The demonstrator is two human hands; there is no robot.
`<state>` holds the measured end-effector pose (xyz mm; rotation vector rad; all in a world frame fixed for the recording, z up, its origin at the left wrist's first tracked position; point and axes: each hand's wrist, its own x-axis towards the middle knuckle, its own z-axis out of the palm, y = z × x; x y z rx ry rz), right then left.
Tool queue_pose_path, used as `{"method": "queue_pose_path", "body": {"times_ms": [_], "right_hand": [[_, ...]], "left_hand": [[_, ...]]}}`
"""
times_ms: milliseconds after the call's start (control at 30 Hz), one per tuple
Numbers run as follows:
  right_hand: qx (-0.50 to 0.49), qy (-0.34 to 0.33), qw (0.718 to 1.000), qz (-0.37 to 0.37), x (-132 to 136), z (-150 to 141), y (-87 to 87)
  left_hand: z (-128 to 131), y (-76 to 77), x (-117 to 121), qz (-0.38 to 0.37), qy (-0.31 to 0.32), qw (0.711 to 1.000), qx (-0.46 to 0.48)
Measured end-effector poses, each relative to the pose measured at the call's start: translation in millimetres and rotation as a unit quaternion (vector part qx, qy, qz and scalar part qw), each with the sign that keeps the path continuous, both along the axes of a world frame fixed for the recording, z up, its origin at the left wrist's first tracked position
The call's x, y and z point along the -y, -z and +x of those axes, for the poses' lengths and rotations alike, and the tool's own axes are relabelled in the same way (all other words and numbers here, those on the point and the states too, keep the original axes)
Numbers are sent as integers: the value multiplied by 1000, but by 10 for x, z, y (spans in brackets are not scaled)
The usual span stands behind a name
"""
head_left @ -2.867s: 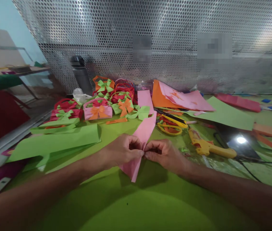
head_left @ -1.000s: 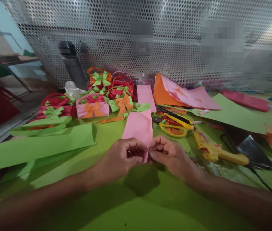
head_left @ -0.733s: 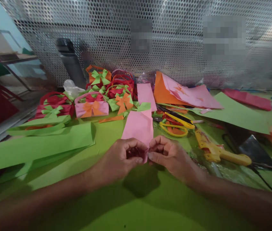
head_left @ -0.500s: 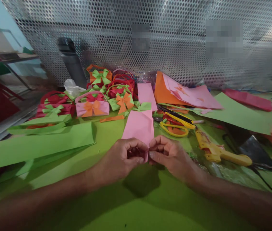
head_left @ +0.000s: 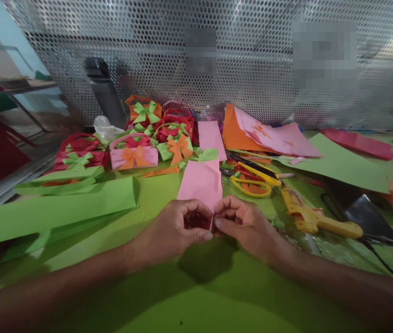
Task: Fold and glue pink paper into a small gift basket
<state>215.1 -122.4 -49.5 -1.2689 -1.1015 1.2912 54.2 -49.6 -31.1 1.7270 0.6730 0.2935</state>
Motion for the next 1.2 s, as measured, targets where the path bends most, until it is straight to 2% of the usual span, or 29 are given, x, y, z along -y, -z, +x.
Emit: {"method": "queue_pose_path", "body": {"times_ms": [500,800,1200], "right_hand": [[12,-2,1000,-7,3,11,-14],[1,4,1000,-10,4,1,-36],[0,14,1000,-16,1,-29,-34]], "left_hand": [[12,20,-65,-69,-1,997,17],[19,-36,-71,-103,-17,995,-3],[21,9,-10,-26,-14,999,22]]}}
